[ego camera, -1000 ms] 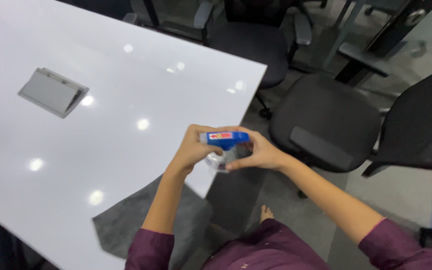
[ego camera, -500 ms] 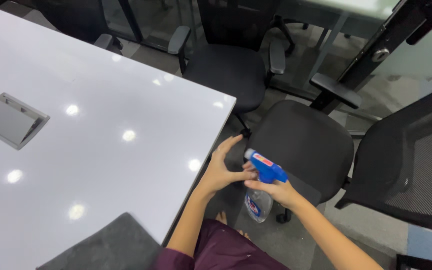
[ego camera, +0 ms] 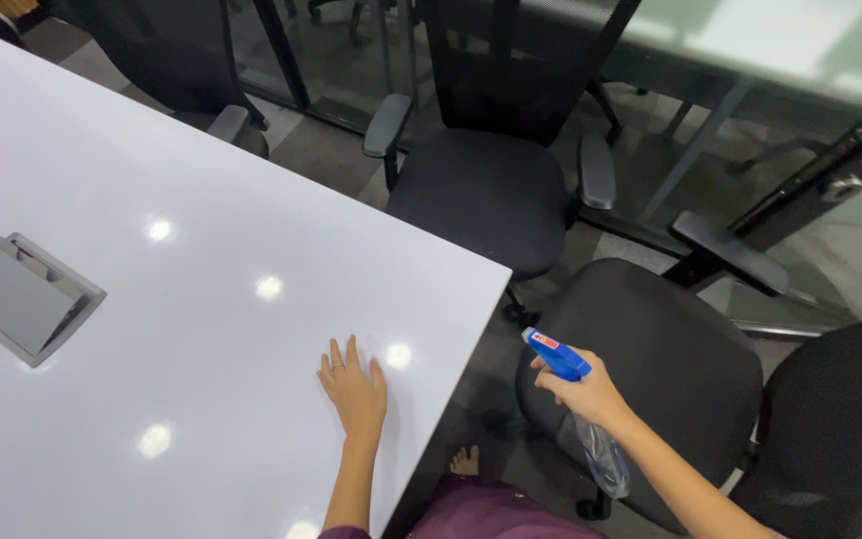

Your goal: The person cleans a white conference table using a spray bottle and a gray cloth. They first wipe the surface, then open and close a built-in power outlet box to clean around it. The person sprays the table with cleaning solution and wipes it down repeatedly, moving the cloth across different sections of the table.

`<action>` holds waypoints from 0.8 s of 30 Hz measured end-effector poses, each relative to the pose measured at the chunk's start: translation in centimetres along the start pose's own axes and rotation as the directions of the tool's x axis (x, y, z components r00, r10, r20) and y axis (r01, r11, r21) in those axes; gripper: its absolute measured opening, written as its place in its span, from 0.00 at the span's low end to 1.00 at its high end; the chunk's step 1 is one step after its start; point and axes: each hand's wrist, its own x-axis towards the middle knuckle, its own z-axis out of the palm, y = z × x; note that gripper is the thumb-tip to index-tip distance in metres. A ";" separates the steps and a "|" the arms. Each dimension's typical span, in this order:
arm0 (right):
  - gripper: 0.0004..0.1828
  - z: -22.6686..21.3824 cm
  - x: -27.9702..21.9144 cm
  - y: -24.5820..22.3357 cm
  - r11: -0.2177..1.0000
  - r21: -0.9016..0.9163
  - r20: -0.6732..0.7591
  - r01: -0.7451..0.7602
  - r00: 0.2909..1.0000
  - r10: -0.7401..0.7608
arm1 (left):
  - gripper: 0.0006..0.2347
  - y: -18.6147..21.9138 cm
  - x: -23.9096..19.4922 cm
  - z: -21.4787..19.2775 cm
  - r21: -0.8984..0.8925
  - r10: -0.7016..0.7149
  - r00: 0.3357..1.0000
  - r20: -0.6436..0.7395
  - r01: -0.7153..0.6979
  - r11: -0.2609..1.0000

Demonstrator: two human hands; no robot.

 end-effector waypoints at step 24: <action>0.08 4.6 10.0 -1.9 0.912 -0.372 -0.004 -0.170 0.983 0.182 | 0.21 1.8 2.9 1.1 0.100 -0.031 0.999 -0.018 0.033 0.994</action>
